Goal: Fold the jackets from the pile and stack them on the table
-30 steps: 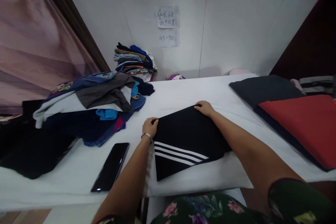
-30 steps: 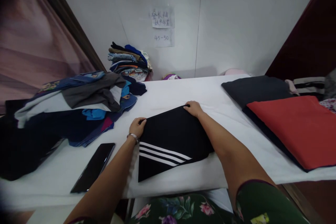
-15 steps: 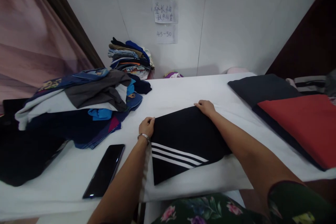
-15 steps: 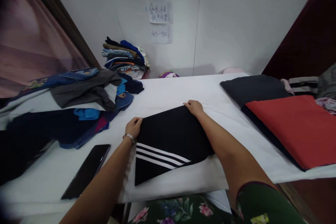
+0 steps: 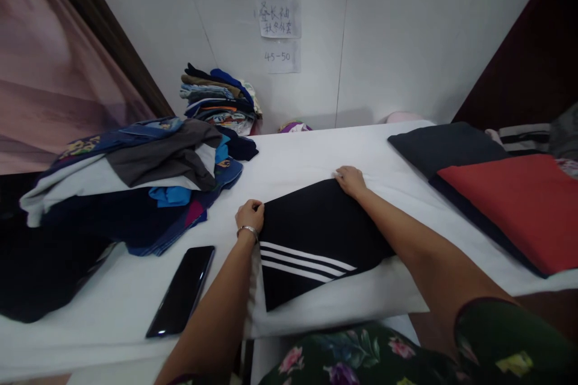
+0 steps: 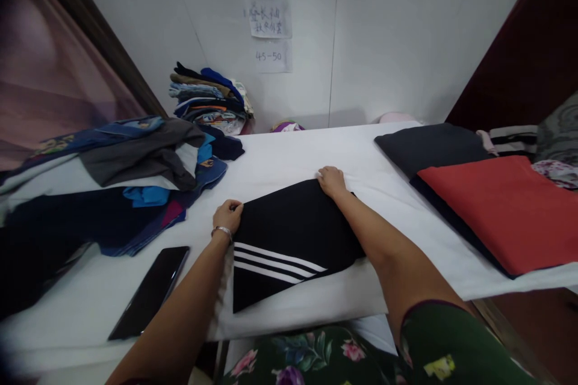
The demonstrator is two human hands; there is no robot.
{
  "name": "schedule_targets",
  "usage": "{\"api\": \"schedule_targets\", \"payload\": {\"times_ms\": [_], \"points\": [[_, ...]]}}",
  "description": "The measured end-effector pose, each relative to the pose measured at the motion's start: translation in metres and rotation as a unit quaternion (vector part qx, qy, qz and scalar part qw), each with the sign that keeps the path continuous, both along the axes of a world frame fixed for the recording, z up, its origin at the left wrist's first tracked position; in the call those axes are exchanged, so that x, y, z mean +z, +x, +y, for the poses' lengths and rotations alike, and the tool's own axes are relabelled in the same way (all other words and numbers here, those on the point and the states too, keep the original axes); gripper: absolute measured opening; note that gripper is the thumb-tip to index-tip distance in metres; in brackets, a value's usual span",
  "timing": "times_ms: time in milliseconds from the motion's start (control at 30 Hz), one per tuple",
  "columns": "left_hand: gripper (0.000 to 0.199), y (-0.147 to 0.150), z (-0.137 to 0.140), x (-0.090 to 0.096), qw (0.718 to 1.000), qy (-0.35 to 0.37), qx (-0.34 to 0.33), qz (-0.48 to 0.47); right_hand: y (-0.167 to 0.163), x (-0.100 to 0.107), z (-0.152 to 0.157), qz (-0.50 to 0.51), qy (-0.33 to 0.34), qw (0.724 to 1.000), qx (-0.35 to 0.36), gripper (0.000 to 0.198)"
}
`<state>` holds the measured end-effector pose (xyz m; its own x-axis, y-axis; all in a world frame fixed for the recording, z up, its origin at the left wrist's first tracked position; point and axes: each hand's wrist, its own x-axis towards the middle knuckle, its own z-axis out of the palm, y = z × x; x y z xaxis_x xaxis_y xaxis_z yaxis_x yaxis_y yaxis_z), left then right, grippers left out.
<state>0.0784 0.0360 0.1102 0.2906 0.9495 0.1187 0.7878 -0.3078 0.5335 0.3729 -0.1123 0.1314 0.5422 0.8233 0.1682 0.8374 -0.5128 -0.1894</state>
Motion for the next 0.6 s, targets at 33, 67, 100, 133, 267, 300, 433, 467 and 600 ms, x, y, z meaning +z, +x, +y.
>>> {"api": "schedule_targets", "payload": {"times_ms": [33, 67, 100, 133, 267, 300, 433, 467, 600], "points": [[0.015, 0.000, 0.000, 0.000, 1.000, 0.000, -0.001, 0.002, -0.005, 0.001, -0.003, -0.013, 0.011, 1.000, 0.025, 0.042], [0.015, 0.000, 0.000, 0.000, 1.000, 0.001, -0.002, 0.003, -0.011, 0.001, -0.006, -0.024, 0.018, 0.998, 0.062, 0.044], [0.016, 0.001, 0.000, 0.000, 1.000, 0.003, -0.002, 0.002, -0.017, 0.000, -0.009, -0.030, 0.014, 0.994, 0.106, 0.048], [0.016, 0.001, -0.001, -0.001, 1.000, 0.005, -0.001, 0.002, -0.023, -0.002, -0.012, -0.028, 0.001, 0.989, 0.147, 0.052], [0.016, 0.002, -0.002, -0.001, 1.000, 0.002, 0.001, -0.002, -0.037, -0.015, -0.021, 0.012, -0.081, 0.978, 0.191, 0.063], [0.016, 0.002, -0.002, -0.001, 1.000, -0.001, 0.001, -0.006, -0.037, -0.017, -0.022, 0.014, -0.086, 0.979, 0.185, 0.064], [0.020, -0.006, -0.006, 0.002, 0.999, 0.005, -0.009, -0.037, -0.034, -0.022, -0.022, 0.011, -0.083, 0.979, 0.185, 0.067], [0.022, -0.009, -0.007, 0.004, 0.999, 0.013, -0.006, -0.041, -0.033, -0.022, -0.022, 0.010, -0.083, 0.979, 0.186, 0.067], [0.034, -0.023, -0.020, 0.014, 1.000, -0.028, 0.011, 0.004, -0.032, -0.024, -0.021, 0.011, -0.077, 0.980, 0.185, 0.066]]}}
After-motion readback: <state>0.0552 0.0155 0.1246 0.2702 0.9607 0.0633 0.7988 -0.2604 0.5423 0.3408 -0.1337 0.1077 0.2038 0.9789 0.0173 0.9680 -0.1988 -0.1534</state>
